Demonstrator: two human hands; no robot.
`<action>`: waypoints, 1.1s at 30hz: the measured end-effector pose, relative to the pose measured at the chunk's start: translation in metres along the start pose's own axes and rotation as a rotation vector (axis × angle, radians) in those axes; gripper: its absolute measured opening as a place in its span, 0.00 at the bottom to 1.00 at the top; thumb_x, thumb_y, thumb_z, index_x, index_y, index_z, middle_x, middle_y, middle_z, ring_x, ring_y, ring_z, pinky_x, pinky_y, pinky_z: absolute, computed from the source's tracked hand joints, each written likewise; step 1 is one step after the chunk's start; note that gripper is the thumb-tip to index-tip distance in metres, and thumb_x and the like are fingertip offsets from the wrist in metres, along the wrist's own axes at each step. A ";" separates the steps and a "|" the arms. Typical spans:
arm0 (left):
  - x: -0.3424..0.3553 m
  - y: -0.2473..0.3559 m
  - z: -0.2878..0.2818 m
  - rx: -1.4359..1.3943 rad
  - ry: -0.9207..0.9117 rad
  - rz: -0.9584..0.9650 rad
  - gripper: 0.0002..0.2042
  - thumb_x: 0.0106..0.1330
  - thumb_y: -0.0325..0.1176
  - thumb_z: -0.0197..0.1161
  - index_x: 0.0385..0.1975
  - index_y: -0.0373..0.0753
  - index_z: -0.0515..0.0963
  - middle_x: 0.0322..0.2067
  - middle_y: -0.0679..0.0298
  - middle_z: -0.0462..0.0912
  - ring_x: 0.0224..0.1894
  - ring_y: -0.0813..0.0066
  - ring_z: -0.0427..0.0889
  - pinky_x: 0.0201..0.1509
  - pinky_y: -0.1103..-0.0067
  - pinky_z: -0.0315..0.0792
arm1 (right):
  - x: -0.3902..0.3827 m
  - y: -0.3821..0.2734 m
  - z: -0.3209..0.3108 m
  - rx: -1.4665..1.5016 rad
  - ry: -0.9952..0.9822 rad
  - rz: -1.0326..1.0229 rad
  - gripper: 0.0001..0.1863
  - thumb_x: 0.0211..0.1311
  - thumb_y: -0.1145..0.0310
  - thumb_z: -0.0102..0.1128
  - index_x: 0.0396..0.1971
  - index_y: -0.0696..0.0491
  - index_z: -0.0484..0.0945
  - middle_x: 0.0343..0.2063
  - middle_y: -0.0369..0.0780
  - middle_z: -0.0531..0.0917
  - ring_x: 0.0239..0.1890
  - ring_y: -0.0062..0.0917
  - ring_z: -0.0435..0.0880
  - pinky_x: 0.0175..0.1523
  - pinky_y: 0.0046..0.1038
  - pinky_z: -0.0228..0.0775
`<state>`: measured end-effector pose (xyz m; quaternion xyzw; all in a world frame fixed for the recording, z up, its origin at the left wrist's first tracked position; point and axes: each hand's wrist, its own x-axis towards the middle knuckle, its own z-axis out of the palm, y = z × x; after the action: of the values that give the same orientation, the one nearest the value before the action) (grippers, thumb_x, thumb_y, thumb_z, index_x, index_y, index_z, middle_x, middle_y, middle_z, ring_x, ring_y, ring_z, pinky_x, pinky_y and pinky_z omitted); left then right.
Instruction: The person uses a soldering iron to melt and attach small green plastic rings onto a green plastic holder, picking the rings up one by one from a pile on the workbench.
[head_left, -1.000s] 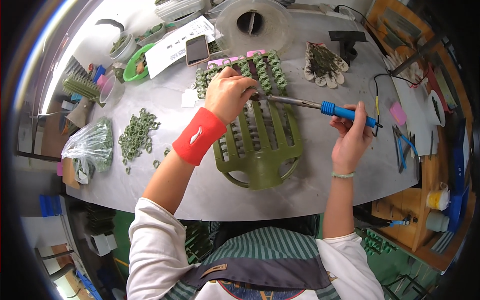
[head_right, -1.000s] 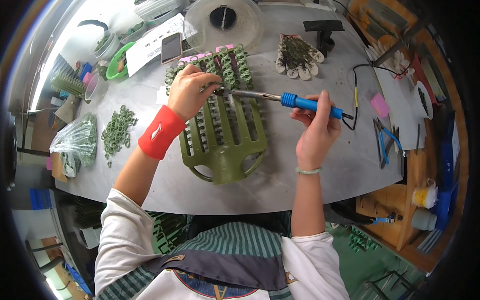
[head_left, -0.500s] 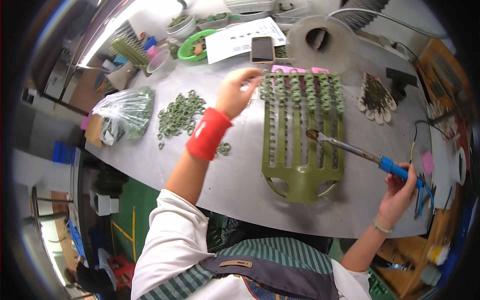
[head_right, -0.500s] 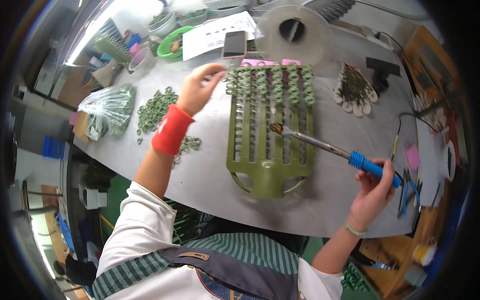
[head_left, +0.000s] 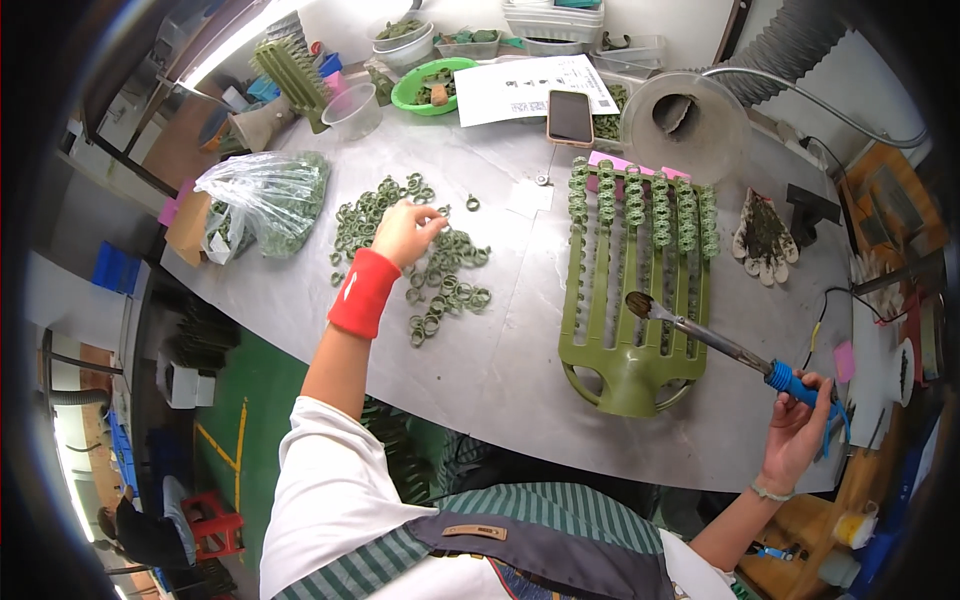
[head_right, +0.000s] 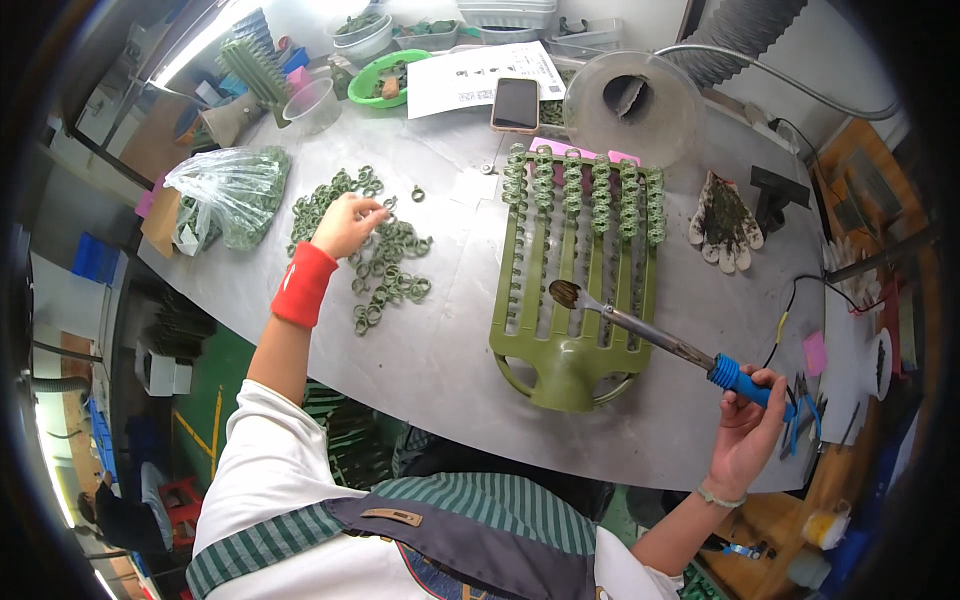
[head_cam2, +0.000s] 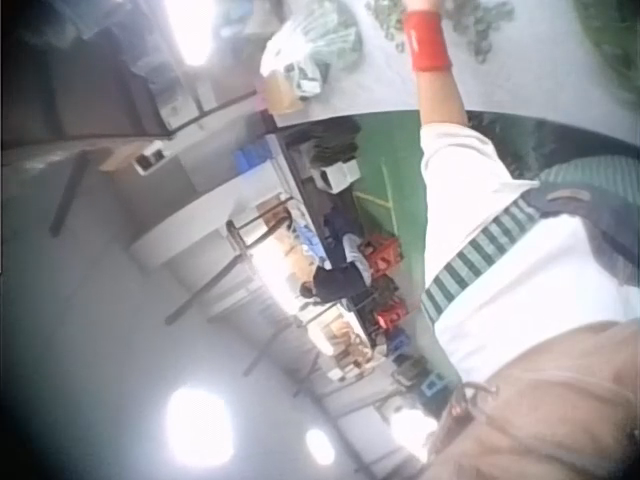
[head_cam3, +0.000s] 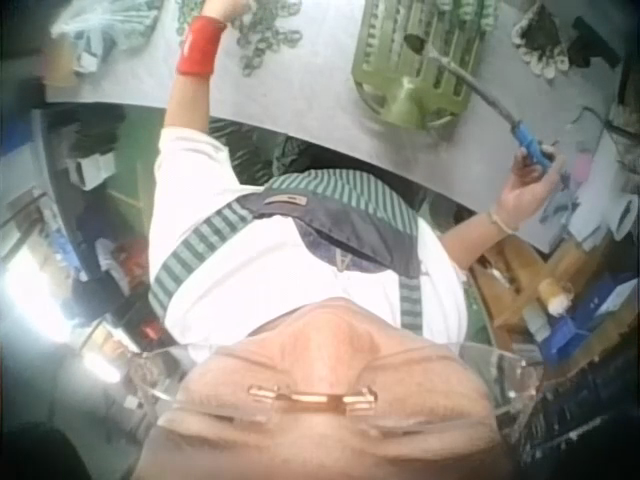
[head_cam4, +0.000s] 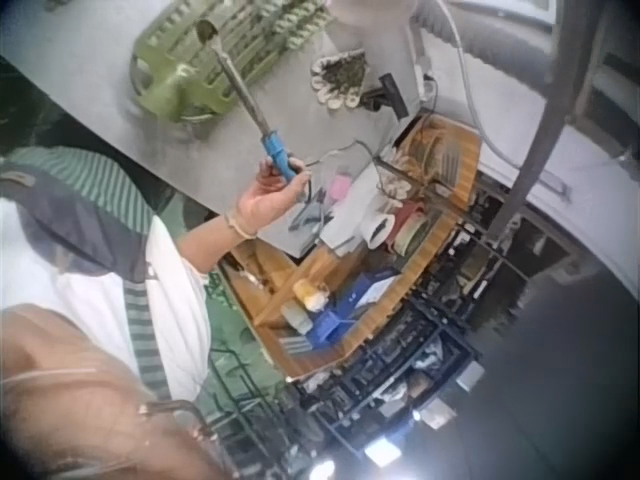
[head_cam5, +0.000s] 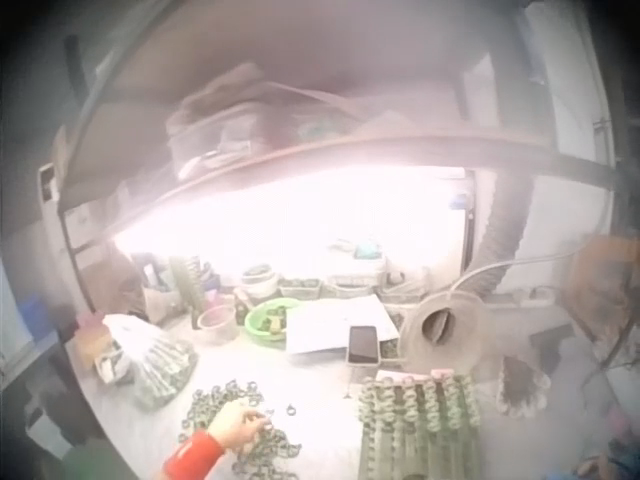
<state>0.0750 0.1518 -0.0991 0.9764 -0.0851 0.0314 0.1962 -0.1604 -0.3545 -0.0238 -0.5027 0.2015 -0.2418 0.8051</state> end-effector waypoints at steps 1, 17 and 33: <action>0.006 -0.001 -0.002 -0.013 0.072 -0.006 0.10 0.61 0.40 0.65 0.36 0.41 0.83 0.30 0.56 0.77 0.34 0.63 0.79 0.42 0.70 0.73 | -0.001 0.000 0.000 -0.010 -0.014 -0.020 0.14 0.68 0.58 0.56 0.31 0.54 0.76 0.36 0.39 0.80 0.25 0.17 0.80 0.32 0.14 0.78; 0.064 0.008 0.030 0.064 -0.024 0.157 0.08 0.53 0.30 0.67 0.30 0.35 0.78 0.30 0.54 0.81 0.35 0.55 0.80 0.42 0.69 0.74 | -0.014 0.000 0.025 -0.101 0.097 -0.089 0.14 0.68 0.61 0.56 0.32 0.58 0.76 0.28 0.40 0.81 0.23 0.19 0.80 0.32 0.19 0.78; 0.028 0.219 0.043 -0.330 0.185 0.654 0.08 0.56 0.29 0.69 0.36 0.42 0.83 0.30 0.64 0.84 0.34 0.69 0.79 0.40 0.76 0.76 | 0.001 0.046 0.048 -0.101 0.051 -0.191 0.14 0.68 0.65 0.55 0.32 0.63 0.78 0.26 0.41 0.83 0.24 0.24 0.84 0.33 0.24 0.82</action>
<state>0.0642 -0.0684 -0.0533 0.8459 -0.3781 0.1665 0.3373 -0.1238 -0.3038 -0.0454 -0.5533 0.1850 -0.3197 0.7466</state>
